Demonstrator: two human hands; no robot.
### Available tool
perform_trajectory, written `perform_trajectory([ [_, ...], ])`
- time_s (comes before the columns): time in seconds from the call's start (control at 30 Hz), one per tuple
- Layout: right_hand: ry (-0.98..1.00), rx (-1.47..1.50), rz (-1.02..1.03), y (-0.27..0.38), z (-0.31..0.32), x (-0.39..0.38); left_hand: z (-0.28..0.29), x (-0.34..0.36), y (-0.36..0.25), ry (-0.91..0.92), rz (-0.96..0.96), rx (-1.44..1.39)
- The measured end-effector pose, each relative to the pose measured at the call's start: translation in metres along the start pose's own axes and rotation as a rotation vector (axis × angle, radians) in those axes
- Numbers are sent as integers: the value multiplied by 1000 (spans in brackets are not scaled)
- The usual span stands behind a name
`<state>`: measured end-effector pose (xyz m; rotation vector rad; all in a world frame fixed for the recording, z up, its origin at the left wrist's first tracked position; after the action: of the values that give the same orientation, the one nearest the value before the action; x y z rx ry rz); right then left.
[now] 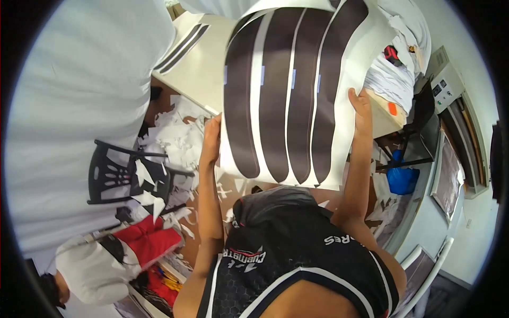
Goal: Cutting out printed clothing patterns from large sheets of fabric using scissors.
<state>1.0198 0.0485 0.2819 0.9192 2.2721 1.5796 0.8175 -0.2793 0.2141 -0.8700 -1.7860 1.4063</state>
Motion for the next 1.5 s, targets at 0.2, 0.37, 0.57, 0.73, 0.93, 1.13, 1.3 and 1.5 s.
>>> perform_trajectory([
  [0.2, -238, -231, -90, -134, -55, 107, 172, 82, 69, -94, 302, 154],
  [0.37, -598, -93, -64, -285, -27, 218, 252, 188, 128, -351, 374, 57],
  [0.57, -1186, 192, -164, -405, -57, 325, 280, 259, 161, -128, 708, 101],
  [0.73, -1276, 455, -94, -458, -73, 387, 301, 351, 166, -100, 792, 10],
  [0.93, -1222, 672, -3, -480, -113, 402, 359, 430, 217, -82, 763, -74],
  [1.13, -697, -1035, -408, -474, -209, 341, 411, 513, 245, -133, 544, 24],
  [1.3, -502, -1347, -395, -473, -277, 304, 457, 569, 245, 207, 484, 574],
  [1.5, -559, -1439, -321, -475, -290, 276, 446, 545, 213, 357, 582, 556],
])
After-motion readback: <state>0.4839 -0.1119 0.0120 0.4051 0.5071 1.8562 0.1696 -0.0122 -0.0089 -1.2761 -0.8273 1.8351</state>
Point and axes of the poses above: each hand's wrist, its own x-axis towards the middle knuckle, its own z-axis out of the back of the hand, y = z × x, the point moved 2 cm from there along x, towards the middle knuckle, and after that the axes turned 10 degrees about y, right-handed, at the moved point
